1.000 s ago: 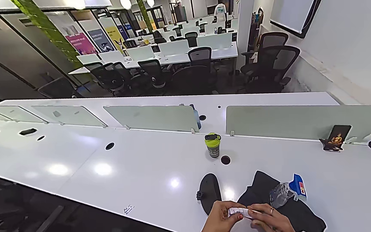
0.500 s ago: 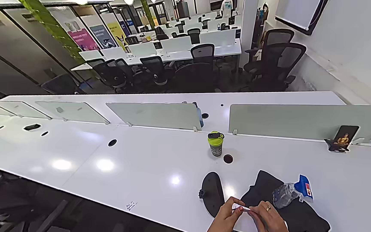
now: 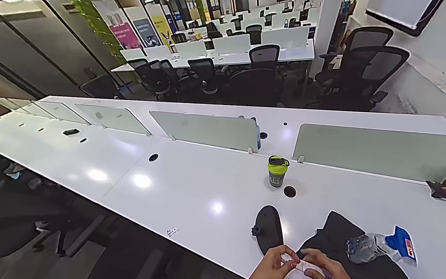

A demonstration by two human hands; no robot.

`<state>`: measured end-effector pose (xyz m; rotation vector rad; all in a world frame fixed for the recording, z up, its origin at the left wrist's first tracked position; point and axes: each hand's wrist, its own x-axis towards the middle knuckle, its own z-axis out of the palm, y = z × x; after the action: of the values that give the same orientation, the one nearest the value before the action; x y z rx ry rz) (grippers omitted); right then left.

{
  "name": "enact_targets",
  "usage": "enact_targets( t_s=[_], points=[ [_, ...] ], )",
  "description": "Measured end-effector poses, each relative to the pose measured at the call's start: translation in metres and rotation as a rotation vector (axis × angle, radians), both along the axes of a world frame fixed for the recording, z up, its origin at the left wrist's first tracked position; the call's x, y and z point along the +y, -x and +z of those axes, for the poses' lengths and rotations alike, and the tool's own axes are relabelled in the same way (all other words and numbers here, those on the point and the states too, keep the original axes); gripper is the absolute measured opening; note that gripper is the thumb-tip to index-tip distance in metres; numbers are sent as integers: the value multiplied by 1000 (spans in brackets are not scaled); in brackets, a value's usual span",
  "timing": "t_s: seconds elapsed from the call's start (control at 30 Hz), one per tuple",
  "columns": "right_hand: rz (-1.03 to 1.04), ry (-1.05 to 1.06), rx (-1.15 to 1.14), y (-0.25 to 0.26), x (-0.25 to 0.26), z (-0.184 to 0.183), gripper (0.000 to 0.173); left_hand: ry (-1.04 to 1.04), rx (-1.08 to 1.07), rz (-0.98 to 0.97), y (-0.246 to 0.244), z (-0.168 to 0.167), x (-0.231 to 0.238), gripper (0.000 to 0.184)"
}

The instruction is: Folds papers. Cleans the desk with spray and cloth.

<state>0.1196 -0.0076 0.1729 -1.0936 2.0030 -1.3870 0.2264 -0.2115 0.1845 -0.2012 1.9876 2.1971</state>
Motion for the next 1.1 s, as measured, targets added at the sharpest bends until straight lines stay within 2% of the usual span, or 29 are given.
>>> enact_targets(
  t_s=[0.03,0.07,0.2,0.27,0.37,0.53,0.63,0.7,0.77,0.8,0.83,0.93,1.0,1.1],
  points=[
    [2,-40,-23,-2,-4,1,40,-5,15,-25,-2,-2,-4,21],
    [-4,-58,-8,-4,-8,1,37,-10,26,-43,-4,-5,-7,23],
    [-67,-38,312,-12,-27,-11,15,-52,5,29,-14,-20,-12,30],
    [-83,-17,517,-16,-39,-19,15,-164,-123,119,-19,-21,-14,30],
    [-95,-12,696,-22,-52,-25,16,-362,-307,186,-23,-15,-21,28],
    [-116,41,878,-27,-68,-26,17,-406,-253,127,-24,-16,-43,30],
    [-80,48,774,-29,-76,-26,14,-364,-269,176,-24,-14,-47,24],
    [14,-6,446,-30,-76,-23,15,-299,-233,177,-28,-18,-51,22],
    [145,-136,97,-24,-75,-16,42,-192,-148,122,-33,-28,-58,25],
    [184,-193,-5,-22,-76,-15,53,-149,-126,90,-35,-33,-61,25],
    [199,-230,-44,-20,-78,-16,51,-127,-118,62,-37,-37,-64,25],
    [192,-350,-11,-21,-88,-15,28,-121,-134,67,-36,-46,-69,24],
    [193,-515,88,-23,-100,-6,29,-4,-132,79,-33,-58,-73,24],
    [189,-692,301,-26,-120,-6,29,287,-92,108,-22,-77,-80,23]
  ],
)
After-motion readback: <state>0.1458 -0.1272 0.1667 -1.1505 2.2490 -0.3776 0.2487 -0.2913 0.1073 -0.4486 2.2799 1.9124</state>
